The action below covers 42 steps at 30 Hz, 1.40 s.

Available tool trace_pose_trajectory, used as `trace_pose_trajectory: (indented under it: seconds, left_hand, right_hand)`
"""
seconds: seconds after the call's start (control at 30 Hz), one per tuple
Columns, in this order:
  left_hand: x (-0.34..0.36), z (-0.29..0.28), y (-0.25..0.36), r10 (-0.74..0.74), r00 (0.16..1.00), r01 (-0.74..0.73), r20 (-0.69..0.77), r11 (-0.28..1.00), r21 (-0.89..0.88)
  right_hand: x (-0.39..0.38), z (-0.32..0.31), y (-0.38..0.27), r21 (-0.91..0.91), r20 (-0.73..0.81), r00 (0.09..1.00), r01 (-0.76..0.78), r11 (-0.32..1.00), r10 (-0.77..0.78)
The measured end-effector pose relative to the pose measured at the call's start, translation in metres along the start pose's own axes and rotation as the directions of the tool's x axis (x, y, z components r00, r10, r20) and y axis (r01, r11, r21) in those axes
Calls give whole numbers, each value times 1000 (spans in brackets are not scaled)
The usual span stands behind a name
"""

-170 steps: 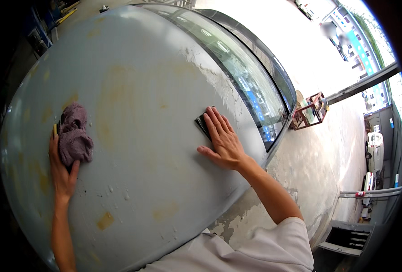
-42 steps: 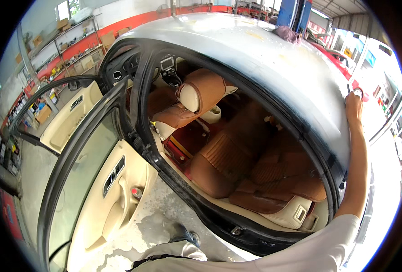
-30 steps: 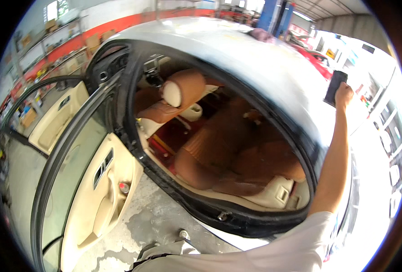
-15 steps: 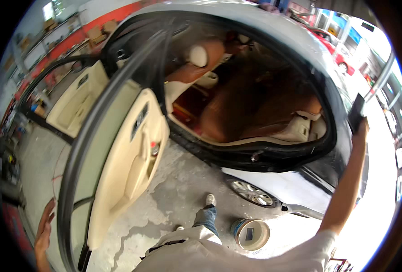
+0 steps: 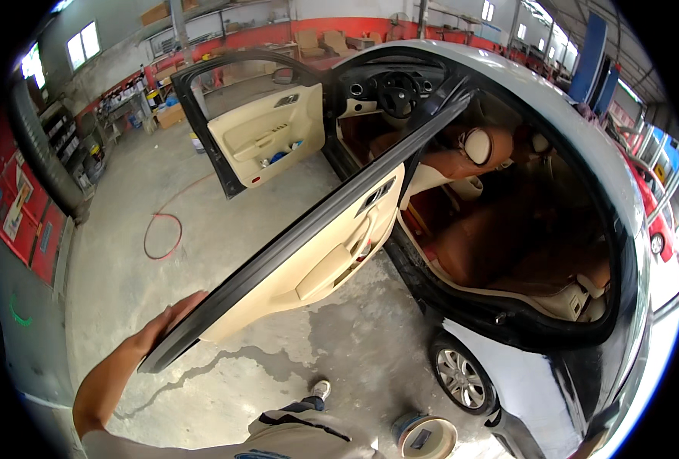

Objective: The person sands the roof of a silver car using a sanding block and a cloth. They repeatedly wipe the surface, dip the sanding block into a bucket of water, and continue sanding different sections of the roof.

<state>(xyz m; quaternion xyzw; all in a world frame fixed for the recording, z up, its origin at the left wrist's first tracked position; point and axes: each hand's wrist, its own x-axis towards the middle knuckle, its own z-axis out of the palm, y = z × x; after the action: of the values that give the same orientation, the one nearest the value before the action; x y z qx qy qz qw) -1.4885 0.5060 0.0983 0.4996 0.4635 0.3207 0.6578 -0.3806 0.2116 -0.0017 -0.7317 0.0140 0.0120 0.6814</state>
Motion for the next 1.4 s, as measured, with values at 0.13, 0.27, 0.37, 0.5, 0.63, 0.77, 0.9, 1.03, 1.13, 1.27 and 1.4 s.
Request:
trace_pose_trajectory:
  seconds: [0.13, 0.27, 0.37, 0.5, 0.63, 0.77, 0.9, 1.03, 1.13, 1.27, 1.4]
  left_hand:
    - [14, 38, 7, 19, 999, -20, 39, 1000, 18]
    - [-6, 93, 0, 222, 975, -221, 18, 954, 202]
    - [1, 100, -74, 523, 851, -510, 50, 799, 318]
    - [20, 264, -44, 770, 617, -782, 164, 577, 233]
    - [32, 353, -44, 774, 608, -792, 177, 574, 208]
    - [120, 490, -51, 753, 655, -750, 57, 640, 170]
    - [181, 623, -49, 832, 555, -757, -15, 512, 406]
    - [184, 693, -101, 779, 536, -830, 326, 415, 374]
    - [184, 683, -162, 431, 573, -771, 698, 572, 279]
    - [170, 619, -211, 233, 647, -665, 726, 637, 389]
    - [188, 459, -276, 39, 884, -362, 467, 690, 627]
  right_hand:
    - [-26, -86, 52, -22, -70, 996, -63, 998, 61]
    - [-26, -228, 104, -17, -122, 989, -83, 996, 81]
    - [-31, -368, 105, -57, -217, 976, -7, 998, -5]
    - [-127, -483, 180, -5, -352, 929, -124, 992, 114]
    - [-228, -570, 246, 323, -352, 911, -98, 941, 215]
    - [-342, -706, 280, 438, -390, 889, -50, 897, 241]
    - [-411, -712, 311, 598, -522, 698, -111, 794, 491]
    - [-405, -644, 337, 548, -529, 633, -253, 797, 565]
    - [-388, -575, 329, 511, -495, 645, -325, 795, 582]
    - [-361, -518, 312, 473, -449, 689, -358, 805, 569]
    - [-341, -479, 303, 437, -410, 729, -369, 820, 547]
